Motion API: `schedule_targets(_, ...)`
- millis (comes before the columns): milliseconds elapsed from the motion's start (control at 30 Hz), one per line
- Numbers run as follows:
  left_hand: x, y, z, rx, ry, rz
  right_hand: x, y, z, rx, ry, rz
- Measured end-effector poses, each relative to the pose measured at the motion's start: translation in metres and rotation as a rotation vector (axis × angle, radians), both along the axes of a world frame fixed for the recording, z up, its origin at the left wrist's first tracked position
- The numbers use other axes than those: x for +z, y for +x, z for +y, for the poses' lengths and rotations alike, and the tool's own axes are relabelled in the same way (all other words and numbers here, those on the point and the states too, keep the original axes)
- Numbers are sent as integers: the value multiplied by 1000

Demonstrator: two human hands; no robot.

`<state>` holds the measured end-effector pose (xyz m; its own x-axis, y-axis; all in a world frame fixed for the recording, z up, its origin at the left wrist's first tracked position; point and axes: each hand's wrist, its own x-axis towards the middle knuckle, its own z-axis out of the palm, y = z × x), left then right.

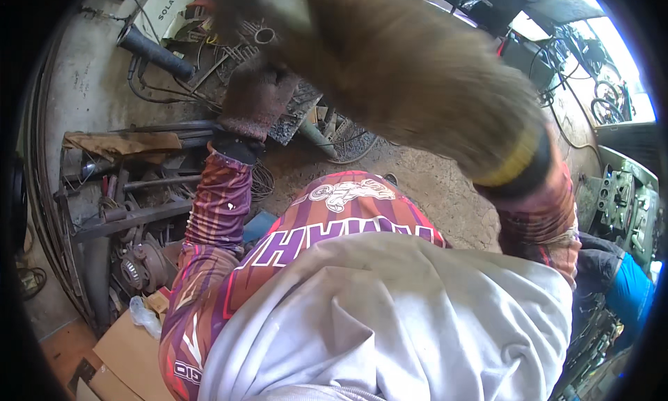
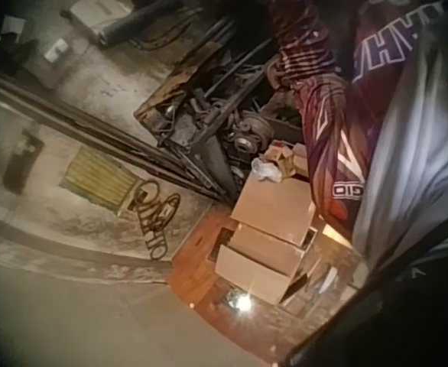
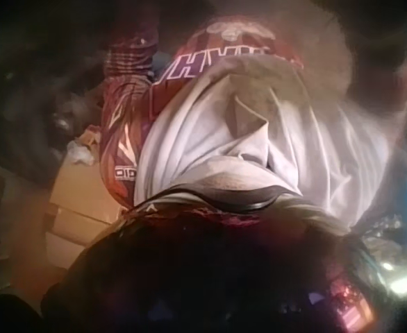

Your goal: The person uses a hammer and a metal pipe to bend parts of a wire cage, then uses an angle grinder to smooth the edges of the metal frame.

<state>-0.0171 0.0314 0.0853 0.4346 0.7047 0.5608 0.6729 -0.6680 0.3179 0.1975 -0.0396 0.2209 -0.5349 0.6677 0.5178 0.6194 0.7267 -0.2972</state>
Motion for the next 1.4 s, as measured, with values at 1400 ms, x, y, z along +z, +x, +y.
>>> schedule_targets(1400,0,-89,-15,241,-460,-952,-193,50,-12,-426,-1153,910)
